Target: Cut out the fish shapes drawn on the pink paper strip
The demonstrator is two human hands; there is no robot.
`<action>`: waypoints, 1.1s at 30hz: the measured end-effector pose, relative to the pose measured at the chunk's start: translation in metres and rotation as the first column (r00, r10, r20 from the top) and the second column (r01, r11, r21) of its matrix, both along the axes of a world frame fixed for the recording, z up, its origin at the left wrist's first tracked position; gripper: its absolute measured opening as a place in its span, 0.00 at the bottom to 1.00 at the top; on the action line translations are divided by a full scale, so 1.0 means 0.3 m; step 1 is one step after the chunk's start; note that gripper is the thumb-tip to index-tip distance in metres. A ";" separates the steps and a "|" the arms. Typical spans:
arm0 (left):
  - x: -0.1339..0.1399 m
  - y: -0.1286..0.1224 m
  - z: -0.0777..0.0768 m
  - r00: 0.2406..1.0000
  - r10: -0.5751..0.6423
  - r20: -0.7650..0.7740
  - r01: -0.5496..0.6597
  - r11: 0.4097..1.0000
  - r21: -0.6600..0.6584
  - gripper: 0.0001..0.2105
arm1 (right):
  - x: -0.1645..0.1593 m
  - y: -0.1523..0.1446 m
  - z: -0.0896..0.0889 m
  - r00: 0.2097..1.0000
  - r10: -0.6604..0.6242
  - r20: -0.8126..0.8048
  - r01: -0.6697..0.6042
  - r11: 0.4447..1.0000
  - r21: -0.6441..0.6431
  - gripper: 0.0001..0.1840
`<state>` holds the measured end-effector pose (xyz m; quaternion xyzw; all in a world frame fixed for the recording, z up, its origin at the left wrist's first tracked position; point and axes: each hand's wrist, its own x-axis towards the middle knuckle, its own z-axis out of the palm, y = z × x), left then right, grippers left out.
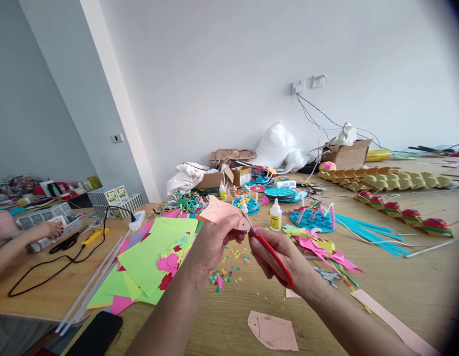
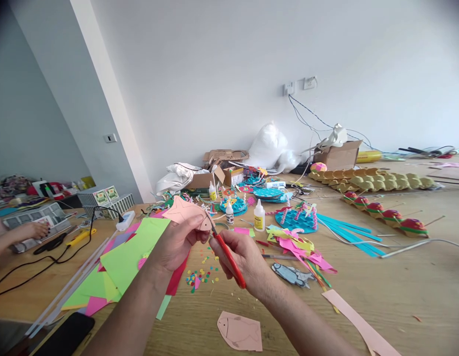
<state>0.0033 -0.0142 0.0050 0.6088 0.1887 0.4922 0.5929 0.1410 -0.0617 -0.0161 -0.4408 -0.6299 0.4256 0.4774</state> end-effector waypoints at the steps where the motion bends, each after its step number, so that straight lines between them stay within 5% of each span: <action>1: 0.001 -0.001 0.001 1.000 -0.002 0.004 0.002 1.000 -0.005 0.08 | 0.000 0.000 -0.001 1.000 -0.001 -0.001 0.001 1.000 0.002 0.26; 23: -0.020 0.018 -0.003 0.999 -0.016 -0.029 0.017 0.999 0.028 0.08 | 0.000 -0.001 0.008 0.999 -0.019 0.028 0.021 0.998 -0.061 0.22; 33: -0.022 0.013 0.006 0.996 -0.011 -0.085 0.025 0.986 0.164 0.13 | 0.001 -0.011 0.015 0.997 0.004 0.073 -0.003 1.000 -0.017 0.24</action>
